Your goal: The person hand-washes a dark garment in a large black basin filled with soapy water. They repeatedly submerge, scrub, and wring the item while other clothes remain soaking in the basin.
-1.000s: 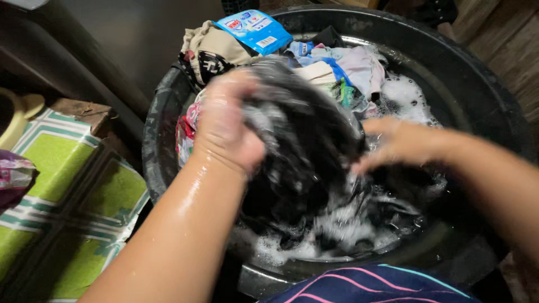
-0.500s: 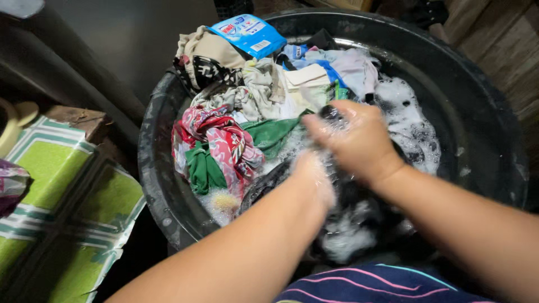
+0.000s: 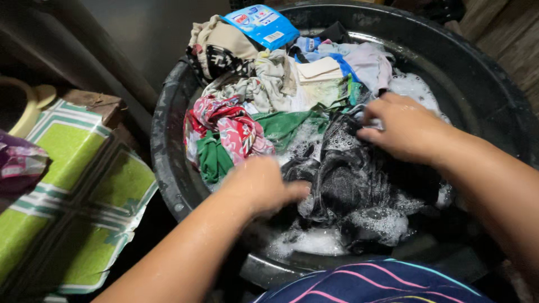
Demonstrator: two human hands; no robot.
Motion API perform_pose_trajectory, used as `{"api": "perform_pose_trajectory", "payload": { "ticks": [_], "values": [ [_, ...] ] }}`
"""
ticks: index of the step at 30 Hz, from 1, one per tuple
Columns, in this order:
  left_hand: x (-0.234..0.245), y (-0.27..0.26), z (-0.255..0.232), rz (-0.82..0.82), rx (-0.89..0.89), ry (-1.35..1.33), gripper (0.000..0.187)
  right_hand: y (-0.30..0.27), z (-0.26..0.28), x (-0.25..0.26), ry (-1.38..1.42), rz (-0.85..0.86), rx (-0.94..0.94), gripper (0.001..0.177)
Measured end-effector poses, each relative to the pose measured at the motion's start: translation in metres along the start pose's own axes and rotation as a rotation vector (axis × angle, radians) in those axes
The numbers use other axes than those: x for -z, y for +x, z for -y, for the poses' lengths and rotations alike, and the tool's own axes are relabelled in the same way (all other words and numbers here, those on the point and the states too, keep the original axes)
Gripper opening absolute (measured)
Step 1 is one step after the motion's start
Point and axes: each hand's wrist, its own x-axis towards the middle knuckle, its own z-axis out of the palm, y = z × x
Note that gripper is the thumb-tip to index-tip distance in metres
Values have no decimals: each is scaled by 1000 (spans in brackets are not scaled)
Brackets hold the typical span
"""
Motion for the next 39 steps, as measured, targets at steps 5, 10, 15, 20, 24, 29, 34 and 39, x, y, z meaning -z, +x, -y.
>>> {"api": "perform_pose_trajectory", "payload": {
  "ticks": [5, 10, 15, 20, 24, 29, 34, 39],
  "values": [
    [-17, 5, 19, -167, 27, -374, 35, -5, 42, 3, 519, 208, 350, 66],
    [18, 32, 38, -57, 47, -1630, 26, -9, 63, -16, 869, 465, 472, 93],
    [71, 49, 53, -70, -11, -2120, 42, -17, 55, 21, 492, 327, 1, 71],
    [16, 64, 20, 177, 344, -2323, 64, -47, 71, 75, 1522, 74, 347, 64],
    [-50, 86, -29, 105, -299, -1754, 54, -58, 113, 37, 1088, -95, 393, 48],
    [-58, 81, -72, 371, 103, -1952, 56, -12, 72, -15, 822, -539, 277, 42],
    [-12, 44, -71, 96, -1, -724, 60, 16, -16, -21, 463, -407, -126, 52],
    [-4, 19, -54, 45, 10, -173, 64, 38, -58, -36, 51, -63, 110, 61]
  ]
}}
